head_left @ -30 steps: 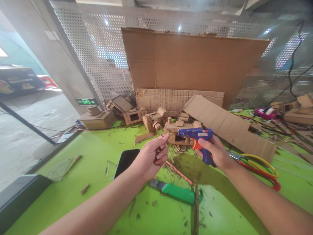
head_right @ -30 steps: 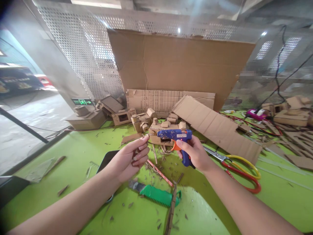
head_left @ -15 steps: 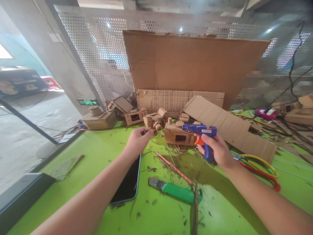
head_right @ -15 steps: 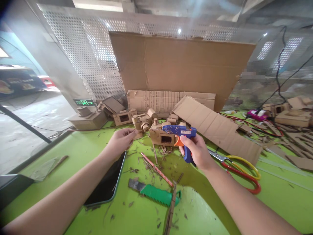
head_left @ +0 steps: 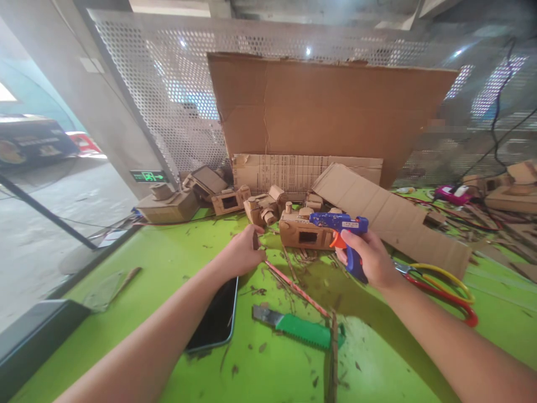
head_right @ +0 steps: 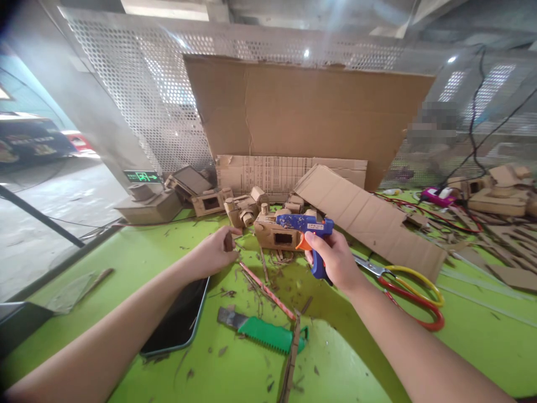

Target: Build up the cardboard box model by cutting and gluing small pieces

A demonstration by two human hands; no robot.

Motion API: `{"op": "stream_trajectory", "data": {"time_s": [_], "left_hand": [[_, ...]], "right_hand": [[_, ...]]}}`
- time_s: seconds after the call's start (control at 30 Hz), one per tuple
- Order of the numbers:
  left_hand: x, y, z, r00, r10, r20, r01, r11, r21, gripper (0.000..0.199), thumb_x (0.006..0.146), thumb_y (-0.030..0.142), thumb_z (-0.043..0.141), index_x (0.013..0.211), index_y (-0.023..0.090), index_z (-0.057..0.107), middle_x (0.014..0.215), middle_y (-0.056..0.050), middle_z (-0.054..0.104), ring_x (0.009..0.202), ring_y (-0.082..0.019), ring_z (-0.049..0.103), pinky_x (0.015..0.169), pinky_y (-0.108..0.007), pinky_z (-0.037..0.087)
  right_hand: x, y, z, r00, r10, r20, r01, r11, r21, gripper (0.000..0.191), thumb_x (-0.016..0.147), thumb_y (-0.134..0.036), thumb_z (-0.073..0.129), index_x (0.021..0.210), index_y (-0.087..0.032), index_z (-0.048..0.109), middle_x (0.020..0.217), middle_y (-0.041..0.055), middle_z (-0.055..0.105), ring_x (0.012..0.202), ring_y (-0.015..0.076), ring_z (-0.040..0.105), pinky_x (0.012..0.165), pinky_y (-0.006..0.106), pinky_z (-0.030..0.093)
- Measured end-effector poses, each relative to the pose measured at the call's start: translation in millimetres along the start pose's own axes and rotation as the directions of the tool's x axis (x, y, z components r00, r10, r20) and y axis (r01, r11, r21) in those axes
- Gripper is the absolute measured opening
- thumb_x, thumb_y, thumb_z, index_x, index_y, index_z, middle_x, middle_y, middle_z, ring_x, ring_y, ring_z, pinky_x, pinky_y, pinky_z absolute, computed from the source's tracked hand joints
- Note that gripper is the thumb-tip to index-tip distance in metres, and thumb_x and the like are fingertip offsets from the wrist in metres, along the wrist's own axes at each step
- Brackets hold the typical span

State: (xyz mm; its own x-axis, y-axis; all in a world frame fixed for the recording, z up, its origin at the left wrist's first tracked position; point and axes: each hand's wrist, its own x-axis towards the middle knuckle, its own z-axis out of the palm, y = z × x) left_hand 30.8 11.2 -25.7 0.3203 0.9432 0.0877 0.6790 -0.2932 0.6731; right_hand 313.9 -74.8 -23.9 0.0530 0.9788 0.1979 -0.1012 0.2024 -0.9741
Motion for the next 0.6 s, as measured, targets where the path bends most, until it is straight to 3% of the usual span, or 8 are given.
{"op": "stream_trajectory", "data": {"time_s": [0.23, 0.43, 0.6], "left_hand": [[0.6, 2.9, -1.3, 0.997, 0.058, -0.058, -0.057, 0.998, 0.017, 0.010, 0.079, 0.024, 0.059, 0.088, 0.023, 0.061, 0.073, 0.002, 0.065, 0.070, -0.020, 0.061, 0.069, -0.032, 0.045], [-0.1, 5.4, -2.7, 0.996, 0.034, -0.083, -0.032, 0.999, 0.032, 0.015, 0.073, 0.019, 0.059, 0.084, 0.022, 0.068, 0.071, 0.000, 0.064, 0.069, -0.021, 0.060, 0.067, -0.031, 0.044], [1.9, 5.4, -1.6, 0.997, 0.002, -0.082, 0.001, 1.000, 0.026, 0.017, 0.076, 0.023, 0.056, 0.082, 0.021, 0.071, 0.066, 0.000, 0.065, 0.064, -0.021, 0.061, 0.065, -0.031, 0.044]], "right_hand": [[-1.1, -1.7, 2.4, 1.000, -0.003, 0.019, 0.004, 0.998, -0.056, 0.036, 0.090, -0.053, 0.073, 0.081, -0.020, 0.061, 0.055, -0.0010, 0.060, 0.048, 0.0129, 0.051, 0.045, 0.025, 0.038], [-1.0, -1.8, 2.0, 1.000, 0.001, 0.015, 0.000, 0.998, -0.062, 0.037, 0.089, -0.054, 0.074, 0.080, -0.021, 0.062, 0.055, -0.0011, 0.060, 0.048, 0.0132, 0.051, 0.045, 0.025, 0.038], [-1.5, -2.5, 1.8, 1.000, 0.009, 0.018, -0.008, 0.997, -0.070, 0.037, 0.089, -0.055, 0.074, 0.081, -0.021, 0.063, 0.055, -0.0010, 0.060, 0.049, 0.0140, 0.051, 0.045, 0.026, 0.039]]}}
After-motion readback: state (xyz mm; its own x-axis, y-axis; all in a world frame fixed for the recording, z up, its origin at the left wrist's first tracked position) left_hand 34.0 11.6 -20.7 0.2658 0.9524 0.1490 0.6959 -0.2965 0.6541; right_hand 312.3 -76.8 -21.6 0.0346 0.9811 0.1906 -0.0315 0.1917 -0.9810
